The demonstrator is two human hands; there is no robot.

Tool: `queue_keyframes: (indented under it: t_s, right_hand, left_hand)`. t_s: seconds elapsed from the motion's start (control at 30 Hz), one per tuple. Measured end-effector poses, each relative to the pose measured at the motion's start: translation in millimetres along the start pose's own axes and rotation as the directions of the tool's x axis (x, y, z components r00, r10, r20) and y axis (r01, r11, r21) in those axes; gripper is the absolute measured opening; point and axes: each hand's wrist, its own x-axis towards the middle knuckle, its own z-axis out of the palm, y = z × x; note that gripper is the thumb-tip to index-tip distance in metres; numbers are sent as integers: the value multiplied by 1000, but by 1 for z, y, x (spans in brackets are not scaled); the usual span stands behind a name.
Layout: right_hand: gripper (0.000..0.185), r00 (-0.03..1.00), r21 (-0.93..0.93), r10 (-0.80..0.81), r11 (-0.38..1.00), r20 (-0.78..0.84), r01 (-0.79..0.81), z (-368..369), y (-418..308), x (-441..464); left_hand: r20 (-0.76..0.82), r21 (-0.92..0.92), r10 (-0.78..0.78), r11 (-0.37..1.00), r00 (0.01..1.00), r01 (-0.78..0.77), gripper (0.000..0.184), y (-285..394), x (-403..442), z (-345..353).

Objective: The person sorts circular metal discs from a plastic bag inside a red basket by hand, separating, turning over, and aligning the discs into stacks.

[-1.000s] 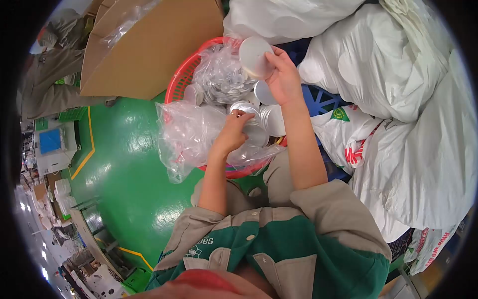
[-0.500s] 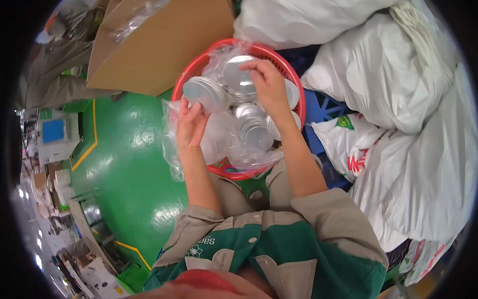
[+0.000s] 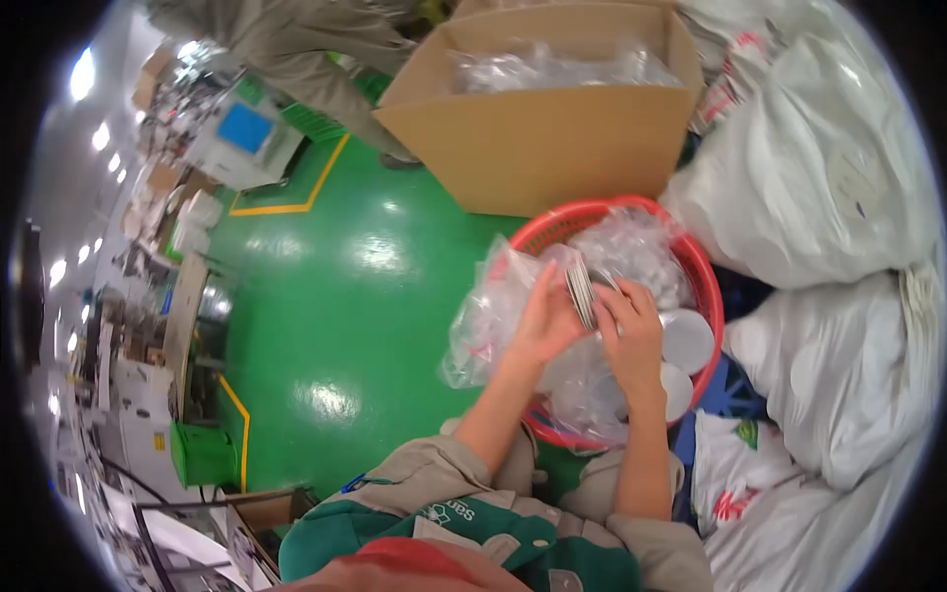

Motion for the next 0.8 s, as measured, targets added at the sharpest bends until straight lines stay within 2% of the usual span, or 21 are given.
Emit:
queue_keyframes:
  t_s: [0.03,0.1,0.13,0.2,0.33,0.4,0.47,0.57,0.8]
  right_hand:
    - [23,998,12,-28,1000,48,27,2,-2,0]
    - [24,991,43,-65,997,117,60,4,-3,-2]
    - [25,989,21,-88,996,116,86,3,-8,0]
    - [25,995,36,-14,999,97,11,4,-6,-1]
    - [23,991,-9,108,994,-81,-109,-8,0,4]
    - [24,965,77,219,975,-147,-209,-14,4,6]
    - [25,939,159,261,960,-226,-229,-16,9,7]
    - [23,909,213,323,939,-264,-271,-16,16,6]
    - [20,912,302,347,913,-221,-274,-16,15,5]
  left_hand:
    - [0,67,3,998,1000,-3,31,0,-3,3]
    - [-133,257,15,966,991,20,33,-2,-3,-15]
    - [-74,252,-26,967,997,44,37,2,0,-20]
    - [-59,215,6,977,998,7,39,3,-1,-18]
    - [-135,-3,54,999,989,-54,41,6,0,-14]
    - [-163,-24,71,997,984,-75,43,10,-3,-9]
    - [-140,-56,77,995,987,-86,43,11,-4,-12]
    - [-1,-37,44,998,999,-44,48,14,-7,-10]
    - [169,25,-77,997,983,74,54,8,-7,-12]
